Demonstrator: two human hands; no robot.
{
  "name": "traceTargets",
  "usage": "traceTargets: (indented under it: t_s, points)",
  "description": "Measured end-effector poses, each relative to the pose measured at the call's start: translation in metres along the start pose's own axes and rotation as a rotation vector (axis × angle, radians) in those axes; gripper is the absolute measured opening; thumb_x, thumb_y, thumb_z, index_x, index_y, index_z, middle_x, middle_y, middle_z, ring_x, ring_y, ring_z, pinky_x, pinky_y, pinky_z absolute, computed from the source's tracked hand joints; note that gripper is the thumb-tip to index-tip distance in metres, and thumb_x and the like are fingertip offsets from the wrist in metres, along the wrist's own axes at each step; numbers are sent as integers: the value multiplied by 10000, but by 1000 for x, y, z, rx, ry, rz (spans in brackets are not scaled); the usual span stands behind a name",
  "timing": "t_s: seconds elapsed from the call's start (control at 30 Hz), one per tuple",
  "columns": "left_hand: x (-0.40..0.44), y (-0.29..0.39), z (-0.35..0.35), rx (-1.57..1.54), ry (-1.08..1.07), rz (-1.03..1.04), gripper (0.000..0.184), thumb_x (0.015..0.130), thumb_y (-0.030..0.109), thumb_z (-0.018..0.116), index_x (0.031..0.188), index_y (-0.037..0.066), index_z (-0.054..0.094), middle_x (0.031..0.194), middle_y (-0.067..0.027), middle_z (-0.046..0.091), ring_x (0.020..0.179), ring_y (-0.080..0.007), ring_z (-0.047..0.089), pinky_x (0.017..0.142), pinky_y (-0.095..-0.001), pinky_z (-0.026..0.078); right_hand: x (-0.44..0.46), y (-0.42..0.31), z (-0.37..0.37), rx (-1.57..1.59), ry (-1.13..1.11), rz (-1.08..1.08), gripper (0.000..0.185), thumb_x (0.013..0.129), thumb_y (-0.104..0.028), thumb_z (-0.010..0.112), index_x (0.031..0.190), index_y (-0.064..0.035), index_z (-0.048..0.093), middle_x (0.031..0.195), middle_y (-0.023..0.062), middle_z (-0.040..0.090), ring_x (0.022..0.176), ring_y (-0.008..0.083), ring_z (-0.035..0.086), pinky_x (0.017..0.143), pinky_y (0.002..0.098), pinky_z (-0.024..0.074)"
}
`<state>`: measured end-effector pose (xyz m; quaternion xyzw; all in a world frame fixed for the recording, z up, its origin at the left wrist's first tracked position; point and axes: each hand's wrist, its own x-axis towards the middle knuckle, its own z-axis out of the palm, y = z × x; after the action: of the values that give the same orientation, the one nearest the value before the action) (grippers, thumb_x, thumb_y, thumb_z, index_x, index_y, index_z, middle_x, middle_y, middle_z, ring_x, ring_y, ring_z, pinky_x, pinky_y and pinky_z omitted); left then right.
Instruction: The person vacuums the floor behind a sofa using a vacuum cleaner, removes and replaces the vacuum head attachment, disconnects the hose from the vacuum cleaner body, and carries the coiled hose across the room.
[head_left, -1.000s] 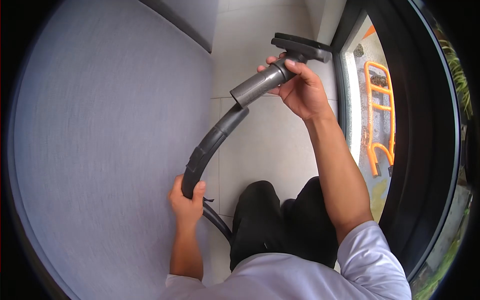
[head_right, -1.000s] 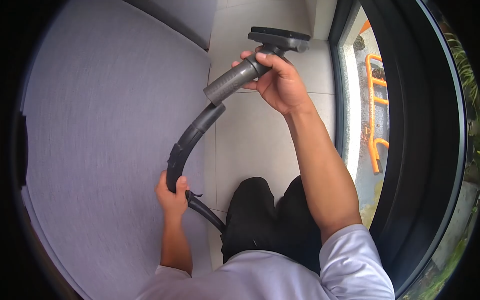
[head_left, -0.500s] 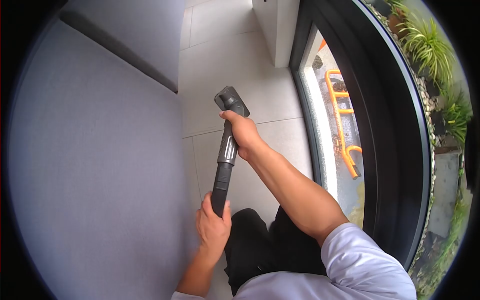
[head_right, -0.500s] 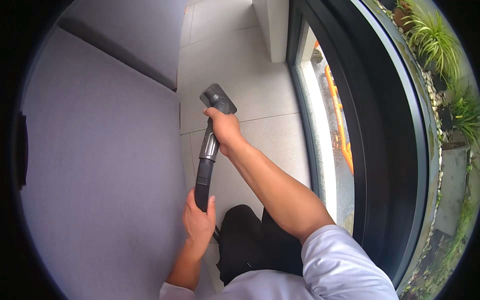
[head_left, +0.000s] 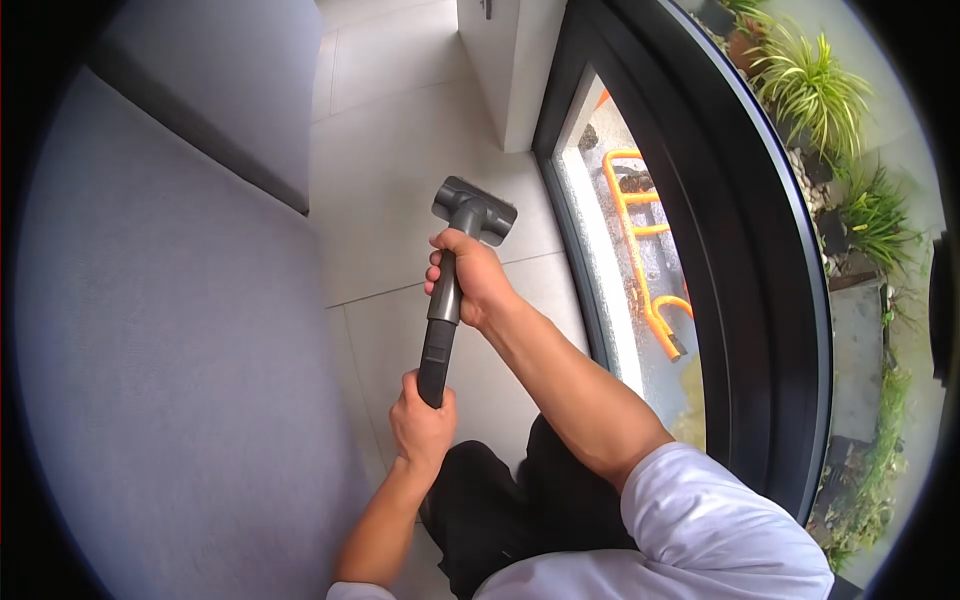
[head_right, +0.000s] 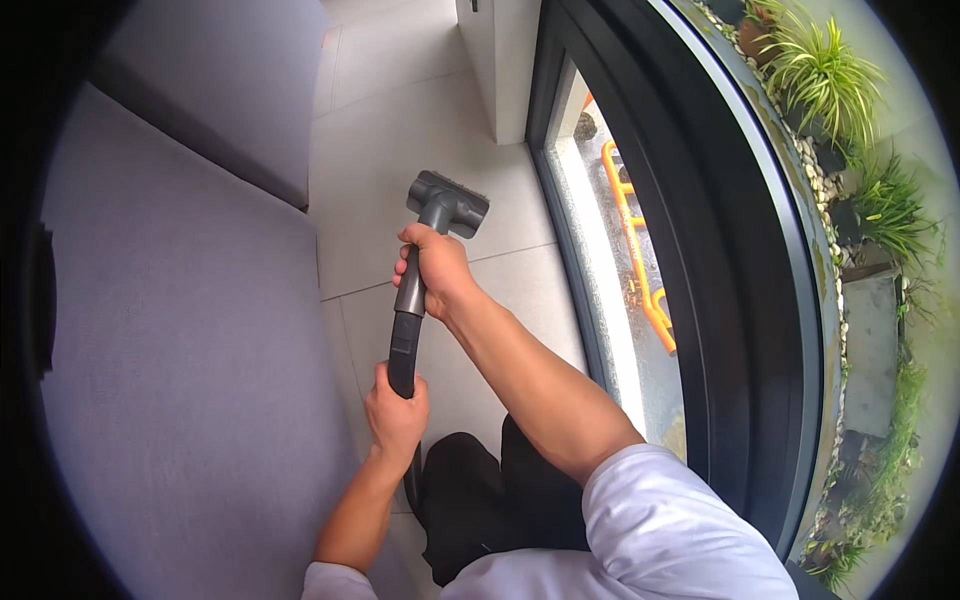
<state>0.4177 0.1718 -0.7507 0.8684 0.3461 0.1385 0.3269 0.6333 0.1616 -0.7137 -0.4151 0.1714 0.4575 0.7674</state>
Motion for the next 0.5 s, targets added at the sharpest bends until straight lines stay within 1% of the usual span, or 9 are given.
traceTargets:
  t_s: [0.07,0.13,0.17,0.2,0.27,0.33,0.4,0.43,0.5]
  points:
    - [4,-8,6,13,-20,-7,259,873,155,696,1053,26,562,729,-199,678,702,-427,691,641,-487,536,13,7,-7,13,81,15,209,914,-157,633,1042,-24,532,830,55,548,608,153,565,535,340,558]
    - [11,-17,9,32,-40,-19,291,881,185,713,1072,29,558,738,-206,682,731,-434,694,667,-499,536,26,12,-17,-117,270,65,285,939,-239,666,1044,-16,523,879,76,545,674,179,581,648,383,582]
    - [20,-29,17,9,-89,-134,334,885,221,729,1093,30,549,760,-211,688,751,-440,694,686,-503,537,38,23,-33,-368,225,78,554,926,-389,722,1192,46,503,1069,148,569,979,295,644,885,469,558]
    - [32,-43,28,-20,-146,-246,378,890,257,745,1115,32,541,781,-215,695,770,-446,693,706,-508,538,33,27,-26,-561,362,179,895,880,-506,759,1402,106,367,1329,236,519,1317,425,498,1070,539,439]
    - [59,-76,56,11,-208,-279,435,899,320,749,1143,33,531,826,-213,709,795,-444,697,722,-503,540,25,36,-23,-712,302,65,1082,861,-548,763,1507,123,213,1528,302,357,1440,464,361,1114,534,405]
    - [98,-88,94,9,-248,-323,440,916,350,726,1156,36,533,872,-214,718,839,-436,701,739,-509,536,6,27,-26,-966,174,-158,1081,876,-560,741,1509,118,186,1523,332,362,1405,466,407,1110,501,420]
    - [129,-109,144,-12,-167,-236,442,926,373,712,1153,39,532,875,-216,719,851,-429,702,746,-513,537,-9,15,-27,-1075,146,-166,1026,888,-559,728,1496,109,243,1467,345,426,1382,454,444,1101,479,433]
    - [145,-111,164,-16,-81,-149,447,936,397,697,1150,41,532,879,-218,720,864,-422,704,752,-516,538,-16,8,-27,-1101,131,-210,989,883,-526,736,1468,130,283,1412,374,462,1346,464,484,1090,471,440]
    - [190,-72,175,109,-99,-226,450,950,409,674,1151,38,519,894,-226,719,869,-429,704,763,-524,543,-26,1,-29,-1167,161,-291,846,900,-478,729,1396,130,413,1347,383,524,1281,456,554,1049,458,468]
